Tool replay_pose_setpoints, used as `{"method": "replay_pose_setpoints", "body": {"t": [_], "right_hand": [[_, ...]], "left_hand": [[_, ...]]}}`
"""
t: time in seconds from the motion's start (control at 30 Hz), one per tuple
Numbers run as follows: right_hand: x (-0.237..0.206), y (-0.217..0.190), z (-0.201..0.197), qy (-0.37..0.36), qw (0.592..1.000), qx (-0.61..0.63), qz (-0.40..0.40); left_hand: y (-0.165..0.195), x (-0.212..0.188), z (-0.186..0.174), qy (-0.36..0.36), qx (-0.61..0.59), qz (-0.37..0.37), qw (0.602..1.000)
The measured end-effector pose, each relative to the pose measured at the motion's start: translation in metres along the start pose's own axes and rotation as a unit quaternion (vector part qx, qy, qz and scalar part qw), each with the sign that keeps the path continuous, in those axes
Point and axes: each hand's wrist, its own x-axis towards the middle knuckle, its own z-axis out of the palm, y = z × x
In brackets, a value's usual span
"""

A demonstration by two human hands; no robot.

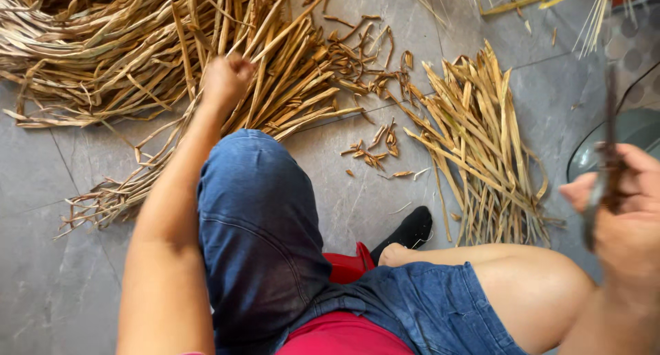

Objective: The person sits on a low stool on the floor and trims dried palm leaves with scissors, cutting off hard midribs and edges from each leaf one at a time and dropping the trimmed pieces onto the floor among piles of leaves.

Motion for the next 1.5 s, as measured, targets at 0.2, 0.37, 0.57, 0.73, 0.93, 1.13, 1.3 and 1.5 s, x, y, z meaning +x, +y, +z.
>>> {"method": "replay_pose_setpoints", "body": {"t": [0.2, 0.37, 0.57, 0.73, 0.93, 1.13, 1.3, 1.5], "right_hand": [[0.012, -0.054, 0.104, -0.085, 0.992, 0.061, 0.074], [0.022, -0.050, 0.114, -0.078, 0.982, 0.122, 0.125], [0.005, -0.051, 0.112, -0.086, 0.962, 0.218, 0.140], [-0.025, -0.062, 0.102, -0.101, 0.951, 0.266, 0.118], [-0.051, -0.079, 0.094, -0.063, 0.916, 0.396, 0.020], [-0.063, -0.095, 0.070, 0.039, 0.861, 0.501, -0.081], [-0.063, -0.090, 0.062, 0.121, 0.851, 0.505, -0.076], [-0.066, -0.094, 0.074, 0.067, 0.868, 0.486, -0.073]], "left_hand": [[-0.038, -0.052, 0.037, -0.001, 0.114, 0.071, 0.991], [-0.018, -0.055, 0.015, -0.040, 0.002, -0.052, 0.998], [0.045, -0.067, -0.077, -0.151, -0.049, -0.008, 0.987], [0.130, -0.128, -0.178, -0.196, 0.162, 0.003, 0.967], [0.230, -0.199, -0.204, -0.207, -0.121, 0.174, 0.955], [0.284, -0.234, -0.135, -0.228, -0.115, 0.306, 0.917], [0.284, -0.243, -0.086, -0.272, -0.181, 0.252, 0.911], [0.284, -0.254, -0.068, -0.240, -0.036, 0.288, 0.927]]}}
